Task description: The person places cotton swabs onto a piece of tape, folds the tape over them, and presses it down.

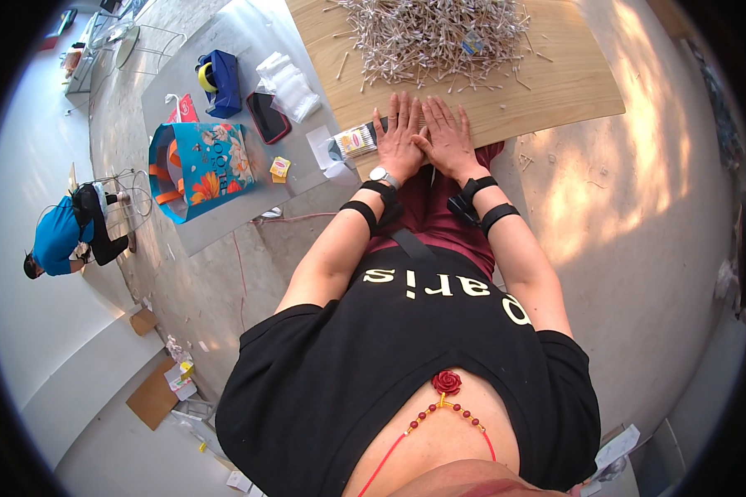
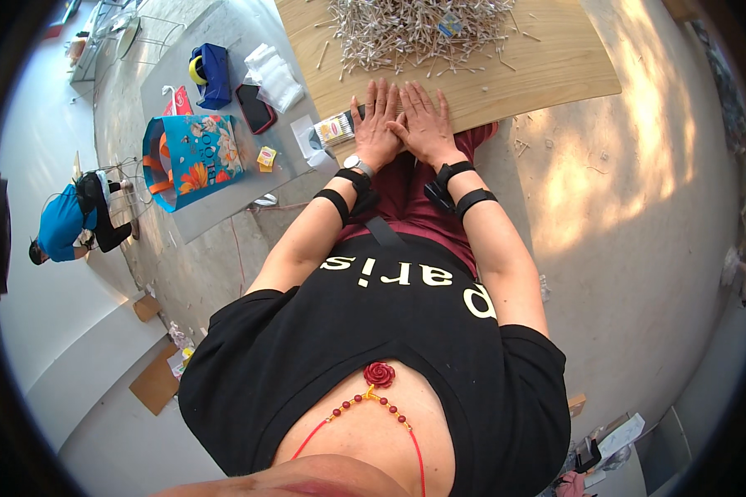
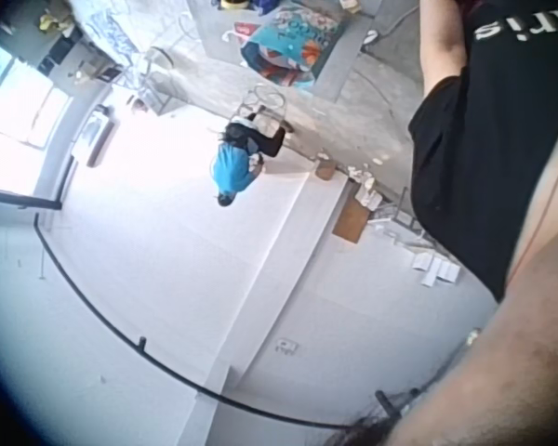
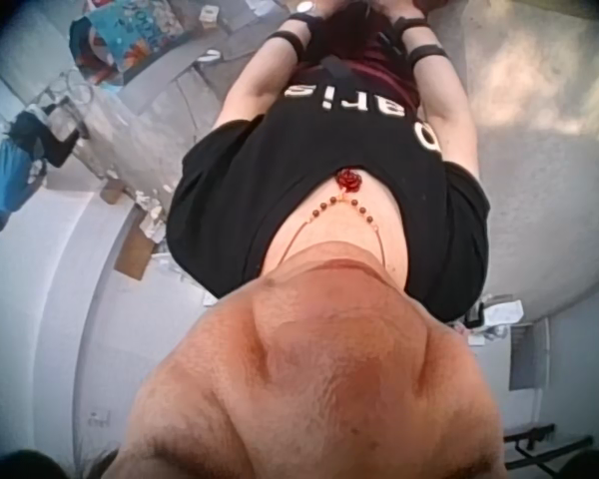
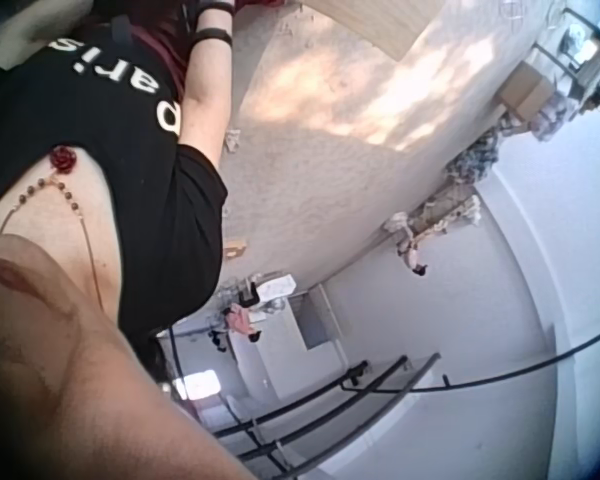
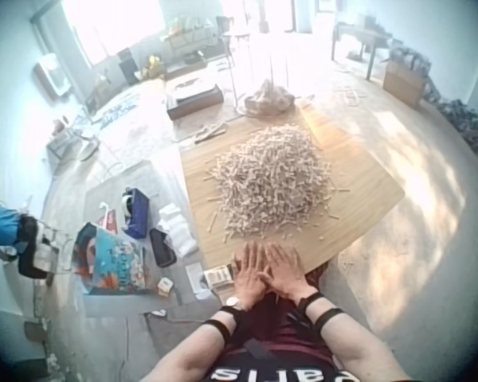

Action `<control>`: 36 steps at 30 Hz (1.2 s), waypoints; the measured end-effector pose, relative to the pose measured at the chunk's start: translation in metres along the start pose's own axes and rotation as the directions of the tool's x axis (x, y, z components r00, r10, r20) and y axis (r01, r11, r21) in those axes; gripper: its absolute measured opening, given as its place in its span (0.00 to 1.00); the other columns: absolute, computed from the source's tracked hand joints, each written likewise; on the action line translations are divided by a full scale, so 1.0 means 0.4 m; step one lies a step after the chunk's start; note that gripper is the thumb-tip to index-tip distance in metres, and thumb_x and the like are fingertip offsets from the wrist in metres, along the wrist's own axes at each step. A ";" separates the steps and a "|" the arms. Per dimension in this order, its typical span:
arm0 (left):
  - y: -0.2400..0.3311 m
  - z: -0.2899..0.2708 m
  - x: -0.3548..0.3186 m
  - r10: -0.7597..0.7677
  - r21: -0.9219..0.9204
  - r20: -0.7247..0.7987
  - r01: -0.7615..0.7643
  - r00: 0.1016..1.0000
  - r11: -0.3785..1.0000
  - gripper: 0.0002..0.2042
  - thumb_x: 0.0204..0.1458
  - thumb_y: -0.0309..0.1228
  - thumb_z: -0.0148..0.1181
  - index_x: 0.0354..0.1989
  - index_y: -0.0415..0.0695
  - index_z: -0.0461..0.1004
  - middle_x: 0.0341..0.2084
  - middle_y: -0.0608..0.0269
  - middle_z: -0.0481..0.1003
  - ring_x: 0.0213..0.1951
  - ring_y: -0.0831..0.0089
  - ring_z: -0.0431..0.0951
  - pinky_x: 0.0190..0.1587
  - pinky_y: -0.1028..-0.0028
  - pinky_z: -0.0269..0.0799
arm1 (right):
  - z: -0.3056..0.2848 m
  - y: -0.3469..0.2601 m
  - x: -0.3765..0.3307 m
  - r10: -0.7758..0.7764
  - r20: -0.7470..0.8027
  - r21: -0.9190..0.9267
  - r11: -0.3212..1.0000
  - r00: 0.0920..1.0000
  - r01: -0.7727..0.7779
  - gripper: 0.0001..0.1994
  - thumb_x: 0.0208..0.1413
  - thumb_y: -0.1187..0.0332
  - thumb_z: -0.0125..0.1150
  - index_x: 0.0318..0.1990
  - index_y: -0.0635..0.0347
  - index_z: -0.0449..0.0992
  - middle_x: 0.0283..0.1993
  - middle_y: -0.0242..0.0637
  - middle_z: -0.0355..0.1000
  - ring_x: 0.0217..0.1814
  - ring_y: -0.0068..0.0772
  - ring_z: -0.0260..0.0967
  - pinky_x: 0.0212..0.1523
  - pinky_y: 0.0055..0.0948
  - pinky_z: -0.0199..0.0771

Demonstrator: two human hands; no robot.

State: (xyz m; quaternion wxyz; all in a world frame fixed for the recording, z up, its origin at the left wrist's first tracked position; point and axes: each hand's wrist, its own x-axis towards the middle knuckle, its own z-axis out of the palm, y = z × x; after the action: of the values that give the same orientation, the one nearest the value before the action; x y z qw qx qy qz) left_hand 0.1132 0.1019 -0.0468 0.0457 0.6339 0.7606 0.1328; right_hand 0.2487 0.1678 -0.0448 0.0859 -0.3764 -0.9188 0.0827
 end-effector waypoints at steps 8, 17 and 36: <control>-0.007 0.016 -0.005 0.012 0.157 0.004 -0.013 1.000 0.988 0.34 0.69 0.49 0.42 0.81 0.52 0.47 0.82 0.60 0.38 0.82 0.58 0.29 0.76 0.40 0.17 | 0.012 -0.042 -0.002 0.112 0.016 0.090 0.990 0.994 -0.112 0.47 0.66 0.28 0.32 0.81 0.55 0.49 0.85 0.40 0.44 0.88 0.40 0.29 0.81 0.58 0.16; -0.087 -0.107 0.003 0.000 0.116 0.059 -0.007 0.998 0.993 0.43 0.61 0.55 0.58 0.81 0.51 0.49 0.81 0.54 0.42 0.82 0.57 0.36 0.76 0.40 0.27 | 0.016 -0.045 -0.004 0.116 0.060 0.076 0.990 0.991 -0.121 0.53 0.63 0.23 0.30 0.81 0.58 0.44 0.86 0.39 0.38 0.89 0.39 0.22 0.81 0.58 0.12; -0.137 -0.158 -0.134 -0.151 -0.097 -0.112 0.141 0.982 0.985 0.36 0.69 0.50 0.48 0.78 0.39 0.53 0.80 0.50 0.47 0.81 0.56 0.38 0.77 0.46 0.26 | 0.003 -0.071 -0.011 0.132 0.047 -0.103 0.987 0.990 -0.127 0.53 0.62 0.24 0.38 0.81 0.58 0.44 0.86 0.38 0.37 0.89 0.40 0.22 0.83 0.54 0.18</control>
State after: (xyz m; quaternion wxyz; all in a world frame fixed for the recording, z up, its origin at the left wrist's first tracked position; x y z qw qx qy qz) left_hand 0.0566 0.0315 -0.0057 0.0381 0.5646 0.7998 0.2002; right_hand 0.2321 0.1447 -0.0403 0.0368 -0.4368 -0.8973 0.0524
